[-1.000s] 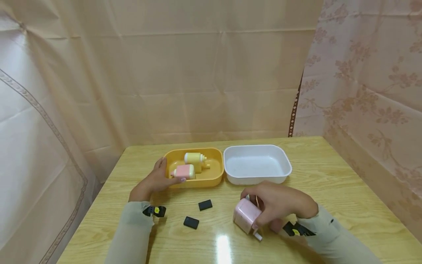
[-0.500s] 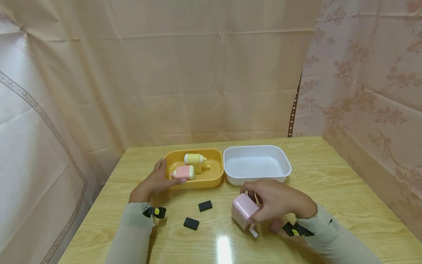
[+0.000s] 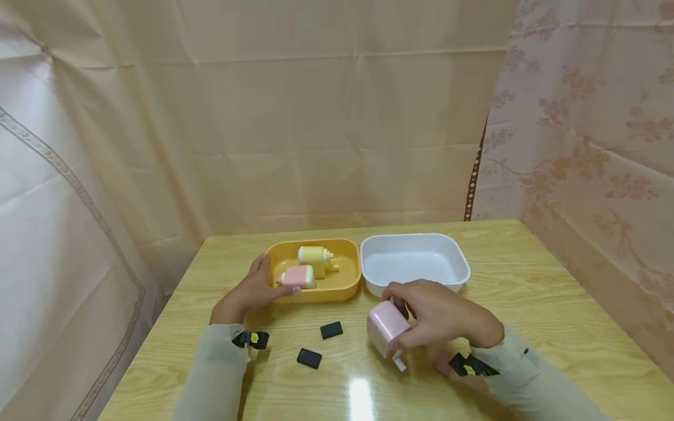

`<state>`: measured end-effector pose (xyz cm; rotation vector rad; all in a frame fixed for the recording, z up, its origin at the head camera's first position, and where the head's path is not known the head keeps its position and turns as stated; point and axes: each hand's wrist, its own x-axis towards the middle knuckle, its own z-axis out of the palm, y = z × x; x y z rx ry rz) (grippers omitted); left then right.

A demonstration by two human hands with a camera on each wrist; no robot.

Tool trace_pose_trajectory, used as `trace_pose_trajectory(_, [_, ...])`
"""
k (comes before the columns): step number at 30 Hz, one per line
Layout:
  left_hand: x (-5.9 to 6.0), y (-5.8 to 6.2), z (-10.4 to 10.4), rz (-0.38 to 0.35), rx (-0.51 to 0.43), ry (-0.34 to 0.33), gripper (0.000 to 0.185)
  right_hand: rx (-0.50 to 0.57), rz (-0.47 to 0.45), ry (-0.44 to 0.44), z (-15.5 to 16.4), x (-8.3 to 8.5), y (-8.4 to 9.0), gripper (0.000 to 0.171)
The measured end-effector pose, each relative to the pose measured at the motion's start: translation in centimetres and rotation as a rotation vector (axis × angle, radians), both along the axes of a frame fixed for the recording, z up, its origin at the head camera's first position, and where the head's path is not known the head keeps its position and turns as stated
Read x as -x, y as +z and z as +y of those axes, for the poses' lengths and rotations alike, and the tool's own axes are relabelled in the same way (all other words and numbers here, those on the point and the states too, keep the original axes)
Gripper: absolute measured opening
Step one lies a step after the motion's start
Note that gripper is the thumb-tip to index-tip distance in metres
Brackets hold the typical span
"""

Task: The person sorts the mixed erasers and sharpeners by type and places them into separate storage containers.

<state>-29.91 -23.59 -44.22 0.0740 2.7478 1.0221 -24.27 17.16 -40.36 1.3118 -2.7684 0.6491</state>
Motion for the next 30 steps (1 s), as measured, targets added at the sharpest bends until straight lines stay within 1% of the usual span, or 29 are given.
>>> trace_pose_trajectory(8, [0.0,0.0,0.0,-0.007,0.002,0.004,0.142,0.016,0.036,0.002,-0.6,0.6,1.1,0.058])
trace_pose_trajectory(12, [0.1,-0.1,-0.2,-0.008,0.004,0.005,0.141,0.022,0.053,-0.013,-0.9,1.0,1.7,0.058])
trace_pose_trajectory(20, [0.0,-0.1,-0.2,-0.011,0.004,0.001,0.141,0.066,0.046,-0.041,-1.3,2.1,2.2,0.057])
trace_pose_trajectory(26, [0.0,0.0,0.0,-0.011,-0.007,0.005,0.141,0.093,0.031,-0.085,-2.0,2.7,3.0,0.058])
trace_pose_trajectory(30, [0.0,0.0,0.1,-0.009,0.006,0.001,0.140,0.098,0.037,-0.110,-2.3,3.1,3.2,0.057])
